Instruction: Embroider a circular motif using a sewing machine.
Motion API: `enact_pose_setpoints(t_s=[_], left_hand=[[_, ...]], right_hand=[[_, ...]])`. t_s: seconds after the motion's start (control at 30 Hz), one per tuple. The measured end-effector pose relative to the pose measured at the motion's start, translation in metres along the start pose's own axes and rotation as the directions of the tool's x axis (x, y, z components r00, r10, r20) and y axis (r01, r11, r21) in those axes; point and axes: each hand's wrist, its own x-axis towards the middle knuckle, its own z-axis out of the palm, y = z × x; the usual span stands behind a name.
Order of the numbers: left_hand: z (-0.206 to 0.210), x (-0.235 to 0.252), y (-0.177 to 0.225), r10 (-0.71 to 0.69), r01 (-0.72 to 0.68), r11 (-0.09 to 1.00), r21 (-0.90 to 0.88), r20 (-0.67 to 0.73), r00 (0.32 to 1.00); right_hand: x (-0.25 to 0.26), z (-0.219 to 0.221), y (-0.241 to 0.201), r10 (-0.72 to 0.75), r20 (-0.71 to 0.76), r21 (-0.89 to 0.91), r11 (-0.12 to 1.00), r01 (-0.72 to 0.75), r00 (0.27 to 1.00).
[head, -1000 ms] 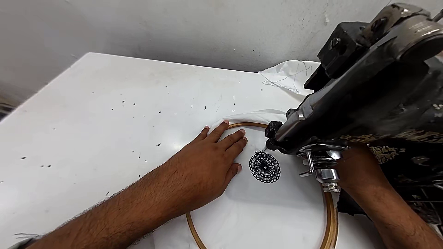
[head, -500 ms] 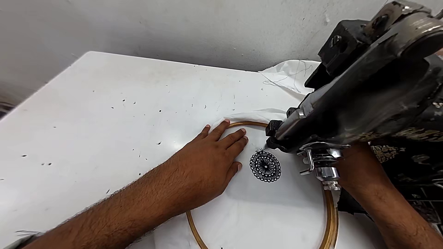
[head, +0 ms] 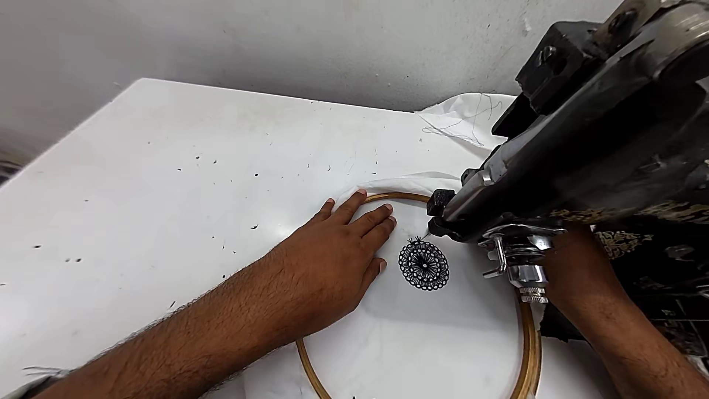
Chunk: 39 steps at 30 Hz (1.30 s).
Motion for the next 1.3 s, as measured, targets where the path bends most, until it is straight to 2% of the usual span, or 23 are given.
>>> enact_pose_setpoints(t_s=[0.2,0.33,0.5,0.67,0.87,1.07,1.3], left_hand=[[-0.003,0.000,-0.001,-0.023,0.023,1.000,0.008,0.002,1.000],[0.007,0.008,0.000,0.014,-0.013,1.000,0.004,-0.112,0.994],[0.010,0.007,0.002,0.036,-0.035,0.999,0.011,-0.064,0.997],[0.011,0.005,0.004,0.048,-0.047,0.999,0.013,-0.065,0.997],[0.009,0.008,0.000,0.030,-0.031,0.999,-0.013,-0.060,0.998],[0.010,0.006,0.003,0.046,-0.046,0.999,0.004,-0.061,0.997],[0.008,0.008,0.000,0.026,-0.027,0.999,-0.018,-0.054,0.998]], right_hand=[[-0.005,0.002,-0.001,0.075,0.022,0.092,0.993,-0.077,0.997],[-0.004,0.002,0.000,0.048,0.030,0.080,0.996,-0.051,0.998],[-0.003,0.001,-0.002,0.047,0.039,0.076,0.996,-0.050,0.998],[-0.002,0.000,0.000,-0.017,0.036,-0.017,1.000,0.018,0.999],[-0.005,0.002,0.001,0.036,0.029,0.050,0.998,-0.037,0.999],[-0.003,-0.001,-0.001,-0.010,0.054,-0.045,0.999,0.013,0.999],[-0.005,0.003,0.001,0.021,0.026,0.058,0.998,-0.023,0.999]])
